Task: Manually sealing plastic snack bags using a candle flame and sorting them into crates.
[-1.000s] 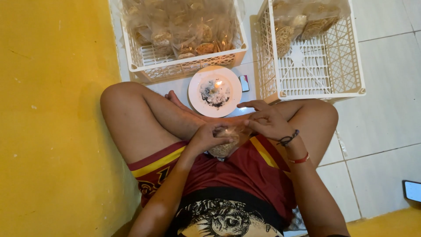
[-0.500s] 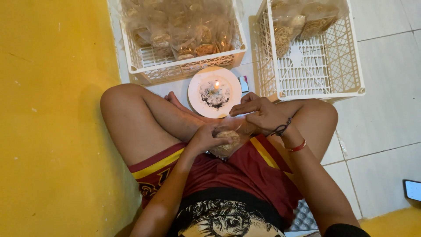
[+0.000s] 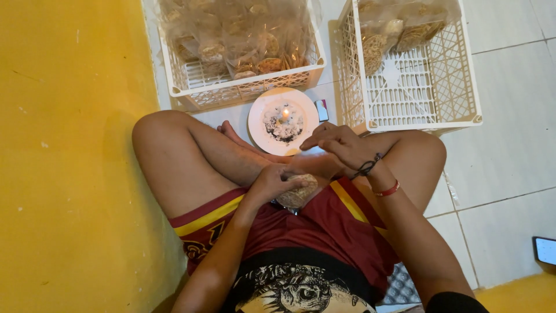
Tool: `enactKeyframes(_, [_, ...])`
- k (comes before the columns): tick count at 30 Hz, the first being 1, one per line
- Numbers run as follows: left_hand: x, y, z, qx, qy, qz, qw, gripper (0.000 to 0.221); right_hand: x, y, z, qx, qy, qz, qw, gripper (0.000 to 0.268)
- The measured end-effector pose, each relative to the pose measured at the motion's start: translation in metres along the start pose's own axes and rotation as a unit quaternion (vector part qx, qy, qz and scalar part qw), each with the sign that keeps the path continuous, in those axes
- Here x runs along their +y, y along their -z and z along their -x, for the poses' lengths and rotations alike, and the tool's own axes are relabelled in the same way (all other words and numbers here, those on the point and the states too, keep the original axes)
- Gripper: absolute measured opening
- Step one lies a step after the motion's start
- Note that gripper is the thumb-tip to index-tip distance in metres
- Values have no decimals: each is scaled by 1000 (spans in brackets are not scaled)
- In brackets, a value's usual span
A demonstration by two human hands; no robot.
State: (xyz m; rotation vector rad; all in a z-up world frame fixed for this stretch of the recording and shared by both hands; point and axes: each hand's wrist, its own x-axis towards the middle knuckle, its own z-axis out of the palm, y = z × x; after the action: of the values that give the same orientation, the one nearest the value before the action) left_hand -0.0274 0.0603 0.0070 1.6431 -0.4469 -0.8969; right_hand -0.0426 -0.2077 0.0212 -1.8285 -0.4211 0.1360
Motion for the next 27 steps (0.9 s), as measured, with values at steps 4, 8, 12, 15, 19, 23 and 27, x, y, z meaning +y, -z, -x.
enactKeyframes(4, [-1, 1, 2, 31, 20, 5, 999, 33, -27, -2, -1, 56, -38, -5, 998, 34])
enactKeyframes(8, [8, 1, 1, 39, 17, 1, 999, 37, -25, -2, 15, 76, -80, 43, 993, 14])
enactKeyframes(12, [3, -2, 0, 36, 10, 6, 999, 44, -25, -1, 28, 75, -125, 79, 986, 12])
enactKeyframes(15, [5, 4, -4, -3, 11, -13, 1000, 55, -46, 4, 35, 53, -159, 79, 983, 26])
enactKeyframes(19, [9, 9, -4, -27, 32, -47, 998, 77, -43, 9, 35, 27, -182, 109, 977, 13])
enactKeyframes(23, [-12, 6, -12, -5, 49, 11, 999, 66, -12, -11, 34, 145, -212, -43, 965, 41])
enactKeyframes(27, [-23, 5, -15, 14, 38, 77, 996, 66, 6, -57, 36, 216, -259, -322, 885, 61])
